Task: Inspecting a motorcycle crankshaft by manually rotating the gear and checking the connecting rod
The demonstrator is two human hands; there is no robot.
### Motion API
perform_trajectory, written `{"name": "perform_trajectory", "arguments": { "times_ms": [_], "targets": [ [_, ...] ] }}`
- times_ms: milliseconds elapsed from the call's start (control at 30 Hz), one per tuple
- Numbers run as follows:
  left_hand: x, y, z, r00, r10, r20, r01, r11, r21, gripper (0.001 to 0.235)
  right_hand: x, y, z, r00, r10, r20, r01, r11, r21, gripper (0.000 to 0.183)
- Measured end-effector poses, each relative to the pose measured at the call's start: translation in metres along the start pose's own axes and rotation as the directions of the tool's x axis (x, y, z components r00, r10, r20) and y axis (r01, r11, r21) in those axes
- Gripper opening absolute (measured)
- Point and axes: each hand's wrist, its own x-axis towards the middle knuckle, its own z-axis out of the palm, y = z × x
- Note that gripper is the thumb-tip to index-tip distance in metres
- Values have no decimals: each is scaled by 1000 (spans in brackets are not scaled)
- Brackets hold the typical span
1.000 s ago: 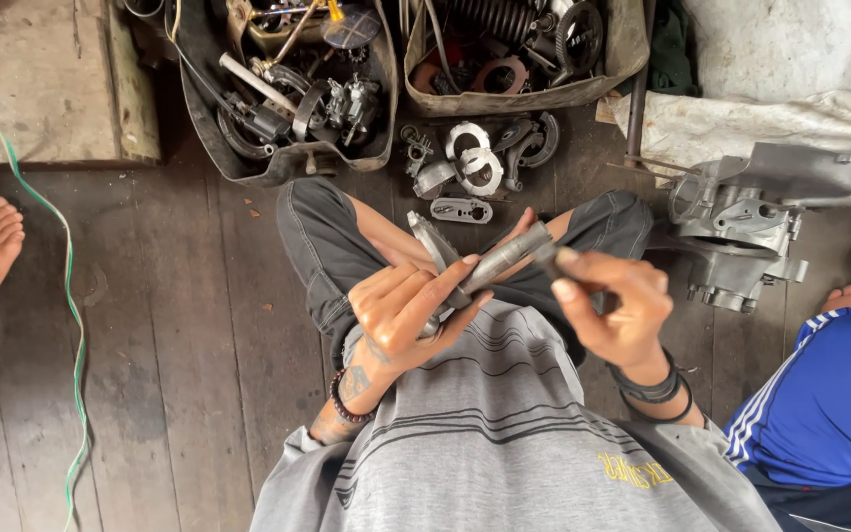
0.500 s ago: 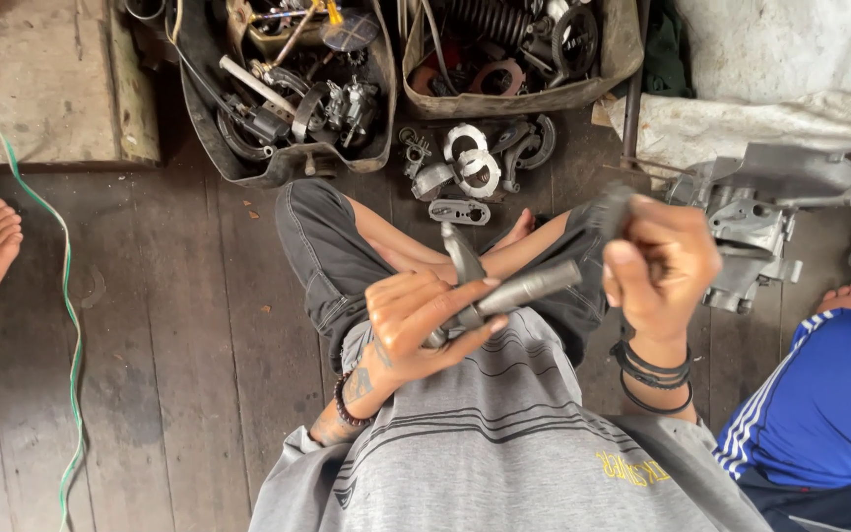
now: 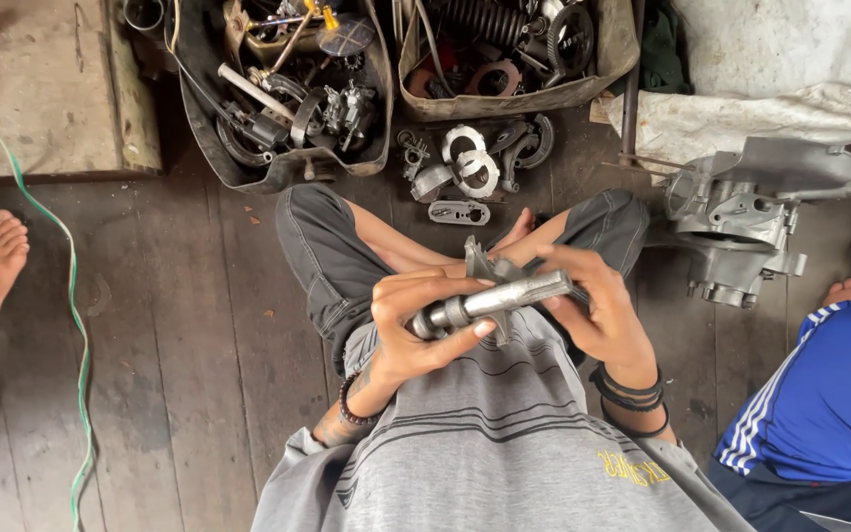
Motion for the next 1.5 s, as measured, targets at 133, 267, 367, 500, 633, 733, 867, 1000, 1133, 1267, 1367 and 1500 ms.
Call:
{"name": "perform_trajectory", "arguments": {
  "times_ms": [133,267,367,500,633,733,867,1000,1133,1267,1367,1500],
  "targets": [
    [-10,-9,-3,998,-40,-44,40,999,1,28,3,-11,10,987,157,-24,-158,987,-42,56],
    [-11,-10,-2,993,-100,-55,100,995,-5,30,-11,-9,15,894,182,-410,-176,983,55,40],
    [-14,-13,0,990,-131,-58,127,990,-63,33,-17,-1,27,939,-5,-345,-63,981,-186,23],
    [-27,-25,-1,976,-203,-83,192,974,-119,37,-12,10,17,944,-276,-181,143,836,-530,14],
    [-41,-45,-6,973,-217,-78,211,974,-84,44,-3,11,16,926,-304,-222,144,831,-537,38],
    [-35,-41,-3,972,-224,-69,219,973,-75,43,-9,30,18,930,-103,-353,62,990,-126,20],
    [-32,-39,1,966,-247,-75,237,965,-113,42,13,13,30,904,-152,-400,122,987,-100,21],
    [-32,-42,2,960,-271,-75,261,958,-119,41,3,28,35,964,-240,-117,133,813,-566,74],
    [-34,-40,5,955,-289,-63,277,950,-146,38,2,23,38,959,-129,-250,8,901,-434,47],
    [-36,-35,7,938,-347,-20,342,933,-112,36,7,12,31,977,-67,-200,-35,884,-466,53],
    [-36,-33,7,917,-397,20,398,913,-87,33,11,2,28,957,82,-278,-170,935,-312,33],
    [-36,-35,7,908,-418,22,418,905,-83,35,-1,21,34,991,64,-117,-117,832,-543,83]
  ]
}}
